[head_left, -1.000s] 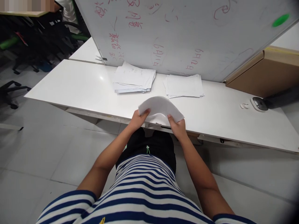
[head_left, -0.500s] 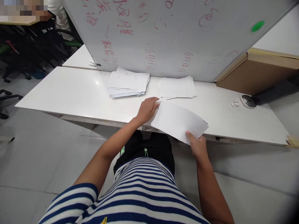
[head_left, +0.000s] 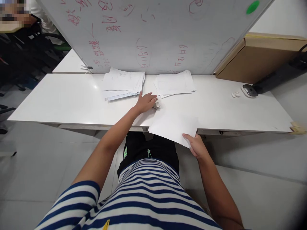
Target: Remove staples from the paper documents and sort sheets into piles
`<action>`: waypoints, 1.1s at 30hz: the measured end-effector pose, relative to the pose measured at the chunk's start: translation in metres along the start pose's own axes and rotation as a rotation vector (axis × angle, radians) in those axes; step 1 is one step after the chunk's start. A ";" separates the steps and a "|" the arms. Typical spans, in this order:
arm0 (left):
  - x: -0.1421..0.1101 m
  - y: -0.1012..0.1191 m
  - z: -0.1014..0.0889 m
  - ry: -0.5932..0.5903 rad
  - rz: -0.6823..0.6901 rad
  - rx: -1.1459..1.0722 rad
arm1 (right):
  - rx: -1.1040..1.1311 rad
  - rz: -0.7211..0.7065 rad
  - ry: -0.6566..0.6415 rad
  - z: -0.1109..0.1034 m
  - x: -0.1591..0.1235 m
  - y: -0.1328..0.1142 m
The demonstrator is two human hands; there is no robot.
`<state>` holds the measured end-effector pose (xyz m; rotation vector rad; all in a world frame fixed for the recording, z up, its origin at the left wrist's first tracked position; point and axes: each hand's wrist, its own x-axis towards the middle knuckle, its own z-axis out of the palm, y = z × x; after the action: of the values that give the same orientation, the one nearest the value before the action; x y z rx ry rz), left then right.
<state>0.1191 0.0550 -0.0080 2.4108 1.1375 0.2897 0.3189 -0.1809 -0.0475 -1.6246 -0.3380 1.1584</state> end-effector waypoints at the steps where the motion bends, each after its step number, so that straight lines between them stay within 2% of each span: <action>1: 0.004 0.004 -0.002 0.020 -0.010 -0.009 | 0.010 0.005 -0.018 0.001 0.002 0.002; 4: 0.017 0.013 0.001 0.066 -0.013 0.002 | 0.062 -0.006 -0.052 0.003 0.009 0.010; 9: 0.033 0.017 0.015 0.003 -0.067 0.066 | 0.111 -0.021 -0.093 0.004 0.014 0.021; 12: 0.033 0.015 0.022 -0.009 -0.103 0.099 | 0.113 0.018 -0.073 0.007 0.010 0.023; 19: 0.031 0.011 0.029 0.048 -0.079 0.166 | 0.161 0.049 -0.062 0.019 -0.005 0.017; 26: 0.034 0.013 0.032 0.050 -0.045 0.193 | 0.097 0.029 -0.086 0.015 -0.003 0.021; 33: 0.037 0.016 0.038 0.069 -0.090 0.164 | 0.064 0.003 -0.075 0.014 0.000 0.020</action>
<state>0.1676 0.0632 -0.0338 2.4986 1.3441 0.2606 0.3013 -0.1812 -0.0644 -1.5287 -0.3435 1.2224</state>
